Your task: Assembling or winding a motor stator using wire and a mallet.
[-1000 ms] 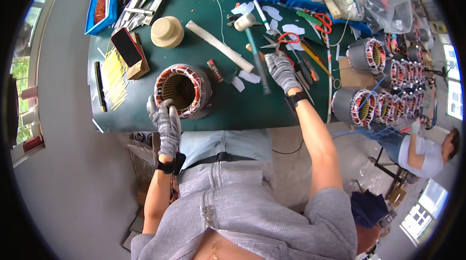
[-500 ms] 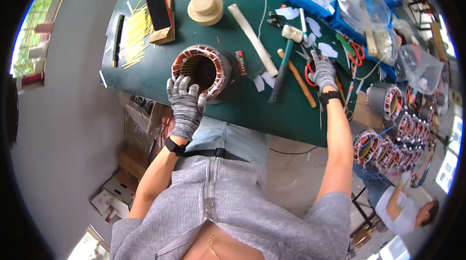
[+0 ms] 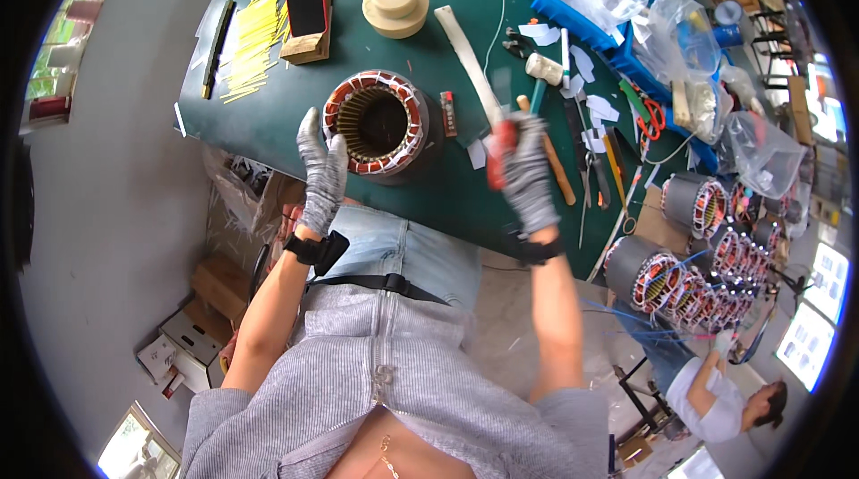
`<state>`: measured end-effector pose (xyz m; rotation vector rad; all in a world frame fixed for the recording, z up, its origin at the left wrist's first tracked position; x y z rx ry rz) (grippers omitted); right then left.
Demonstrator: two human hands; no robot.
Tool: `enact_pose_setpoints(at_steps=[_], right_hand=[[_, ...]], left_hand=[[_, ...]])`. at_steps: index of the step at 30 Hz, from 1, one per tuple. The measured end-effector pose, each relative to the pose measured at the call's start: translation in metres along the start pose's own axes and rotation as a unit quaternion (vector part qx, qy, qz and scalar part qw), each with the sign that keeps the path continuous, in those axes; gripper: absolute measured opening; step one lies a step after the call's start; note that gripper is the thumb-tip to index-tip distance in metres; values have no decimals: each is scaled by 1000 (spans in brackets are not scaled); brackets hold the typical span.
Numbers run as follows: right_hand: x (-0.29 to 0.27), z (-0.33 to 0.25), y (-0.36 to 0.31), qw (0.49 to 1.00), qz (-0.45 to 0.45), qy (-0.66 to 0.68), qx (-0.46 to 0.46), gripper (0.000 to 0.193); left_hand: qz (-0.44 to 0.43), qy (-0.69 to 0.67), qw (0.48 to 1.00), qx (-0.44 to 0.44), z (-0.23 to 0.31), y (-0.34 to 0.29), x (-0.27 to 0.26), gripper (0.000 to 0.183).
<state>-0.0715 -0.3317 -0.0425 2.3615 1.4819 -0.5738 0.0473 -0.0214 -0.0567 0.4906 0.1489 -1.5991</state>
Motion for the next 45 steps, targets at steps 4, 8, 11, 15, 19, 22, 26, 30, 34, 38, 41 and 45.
enact_pose_setpoints(at_steps=[4,8,11,15,19,22,26,30,34,38,41,45], right_hand=[[79,-33,-24,995,-53,83,-3,42],[78,-28,-14,998,-50,13,-33,48],[81,-29,-19,998,-49,14,-44,47],[83,-26,-20,997,-61,-39,-20,44],[87,-42,-18,986,-66,-143,-52,44],[90,-46,-23,988,-47,-139,-50,38],[84,-44,-27,997,40,-47,-39,32],[42,-27,-33,985,122,-125,14,27],[12,11,-54,982,101,-124,102,26],[-18,33,-77,982,107,-94,120,30],[-27,55,-89,976,87,-51,193,30],[-41,71,-90,969,76,-169,161,34]], left_hand=[[-25,-75,996,-50,7,0,16,65],[-22,-12,999,-36,9,2,13,64],[-21,50,998,8,11,4,10,64],[-28,55,998,7,11,6,14,63],[-28,49,998,19,15,5,11,64],[-29,57,998,10,21,3,8,62],[-37,58,997,27,19,8,8,62],[-141,89,978,127,28,38,10,60],[-192,128,956,180,39,57,14,48],[-146,-25,986,82,21,19,25,47],[-145,-143,979,-34,3,4,33,54],[-142,-105,984,-22,5,16,30,48]])
Point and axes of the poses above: each hand's wrist, its own y-axis towards the middle knuckle, its own x-axis out of the palm, z = x × y, the point moved 9 cm from there along y, towards the middle knuckle, and after that the axes turned 2 degrees about x, right-handed, at the moved point
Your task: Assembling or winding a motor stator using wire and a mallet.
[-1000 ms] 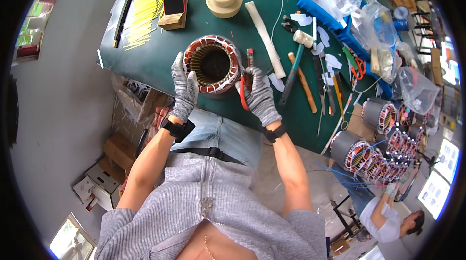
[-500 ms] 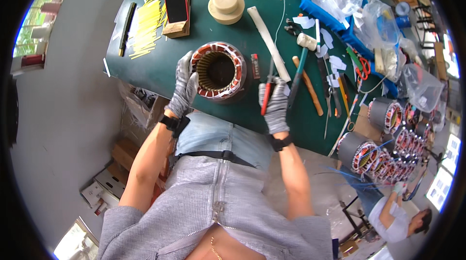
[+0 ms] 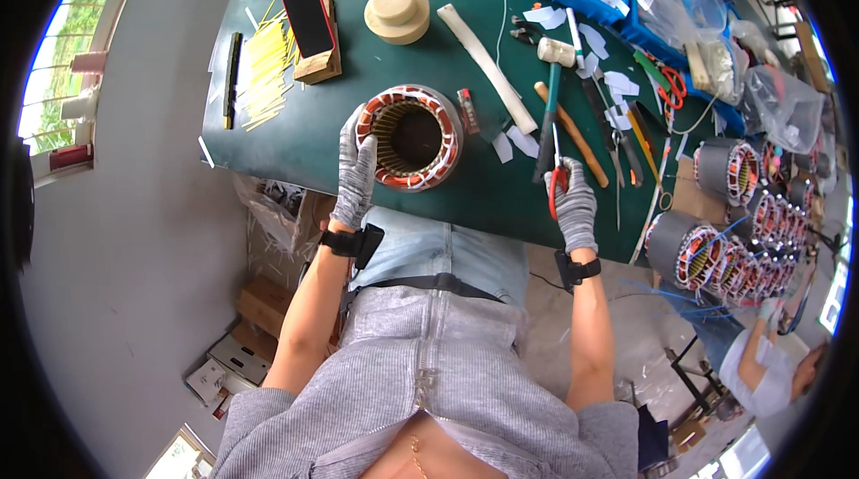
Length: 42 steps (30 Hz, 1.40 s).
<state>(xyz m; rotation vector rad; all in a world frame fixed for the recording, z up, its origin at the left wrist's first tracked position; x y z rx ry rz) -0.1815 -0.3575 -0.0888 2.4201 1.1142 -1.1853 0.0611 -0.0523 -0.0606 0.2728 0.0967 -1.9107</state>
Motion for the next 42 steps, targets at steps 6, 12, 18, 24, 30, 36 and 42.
enact_pose_setpoints(at_steps=[6,12,18,24,30,36,42], right_hand=[[-4,1,34,930,-41,-363,-34,40],[34,-193,120,966,-39,-133,-217,41],[161,-323,200,913,-165,-271,-255,54],[151,-307,228,913,-165,-293,-232,66],[7,-361,96,932,-88,-100,-337,56],[2,-326,3,939,-158,-148,-267,60],[43,-310,-10,917,-153,-255,-265,53]], left_hand=[[-118,-143,979,-90,3,17,6,42],[-92,-154,978,-103,-13,20,3,37],[-99,159,982,13,-2,-13,-66,26],[-147,363,918,-61,-47,-68,-162,27],[-106,353,926,-78,-26,-64,-185,26],[-61,281,957,29,45,-4,-144,23],[-95,273,950,116,93,36,-115,23]])
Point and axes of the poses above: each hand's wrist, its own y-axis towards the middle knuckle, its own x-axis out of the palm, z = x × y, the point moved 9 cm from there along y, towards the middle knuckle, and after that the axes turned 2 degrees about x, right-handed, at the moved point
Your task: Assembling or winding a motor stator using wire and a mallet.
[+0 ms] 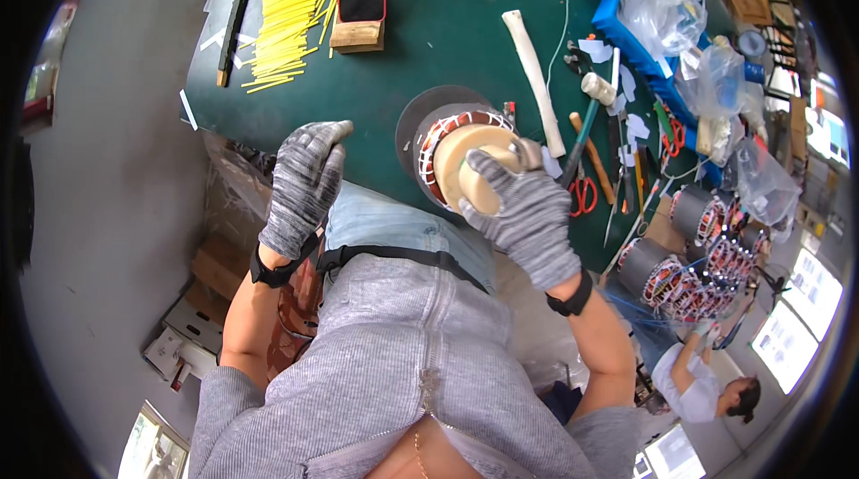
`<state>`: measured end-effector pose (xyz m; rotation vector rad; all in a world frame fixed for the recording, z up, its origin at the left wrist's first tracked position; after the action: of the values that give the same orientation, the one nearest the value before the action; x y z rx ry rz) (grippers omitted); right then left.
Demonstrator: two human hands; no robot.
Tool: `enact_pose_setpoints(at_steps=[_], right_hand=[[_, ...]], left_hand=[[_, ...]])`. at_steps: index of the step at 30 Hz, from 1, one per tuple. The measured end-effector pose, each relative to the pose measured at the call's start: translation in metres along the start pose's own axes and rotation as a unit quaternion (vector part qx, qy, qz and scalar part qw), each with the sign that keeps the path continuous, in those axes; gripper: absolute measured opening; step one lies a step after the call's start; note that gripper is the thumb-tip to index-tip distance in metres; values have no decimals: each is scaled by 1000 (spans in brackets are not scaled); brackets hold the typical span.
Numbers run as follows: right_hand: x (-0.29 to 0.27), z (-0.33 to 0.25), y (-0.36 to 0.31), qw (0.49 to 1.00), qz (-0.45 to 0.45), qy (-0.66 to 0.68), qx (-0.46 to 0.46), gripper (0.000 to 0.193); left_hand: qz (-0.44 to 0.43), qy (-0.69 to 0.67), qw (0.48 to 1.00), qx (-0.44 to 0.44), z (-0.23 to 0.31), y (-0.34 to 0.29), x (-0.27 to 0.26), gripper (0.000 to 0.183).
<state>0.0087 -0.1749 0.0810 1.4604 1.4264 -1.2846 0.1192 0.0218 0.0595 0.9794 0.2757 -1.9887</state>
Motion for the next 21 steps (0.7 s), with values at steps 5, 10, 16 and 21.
enact_pose_setpoints(at_steps=[5,10,16,21], right_hand=[[6,-14,13,992,-65,-102,-37,55],[-45,-40,12,444,352,663,-490,33],[-35,-48,-11,-147,140,710,-675,31],[9,-45,23,-670,-158,490,-535,29]], left_hand=[[-10,-2,991,136,70,30,24,35],[-125,-82,893,425,170,26,81,51],[-168,-97,872,450,169,26,102,50],[-140,-38,879,454,162,18,96,43]])
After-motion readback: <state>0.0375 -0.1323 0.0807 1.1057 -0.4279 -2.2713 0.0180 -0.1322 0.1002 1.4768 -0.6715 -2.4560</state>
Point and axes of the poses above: each hand's wrist, its own y-axis towards the middle knuckle, its own x-axis out of the palm, z = x × y, the point moved 9 cm from there along y, towards the middle knuckle, and after that the axes turned 2 degrees about x, right-handed, at the moved point
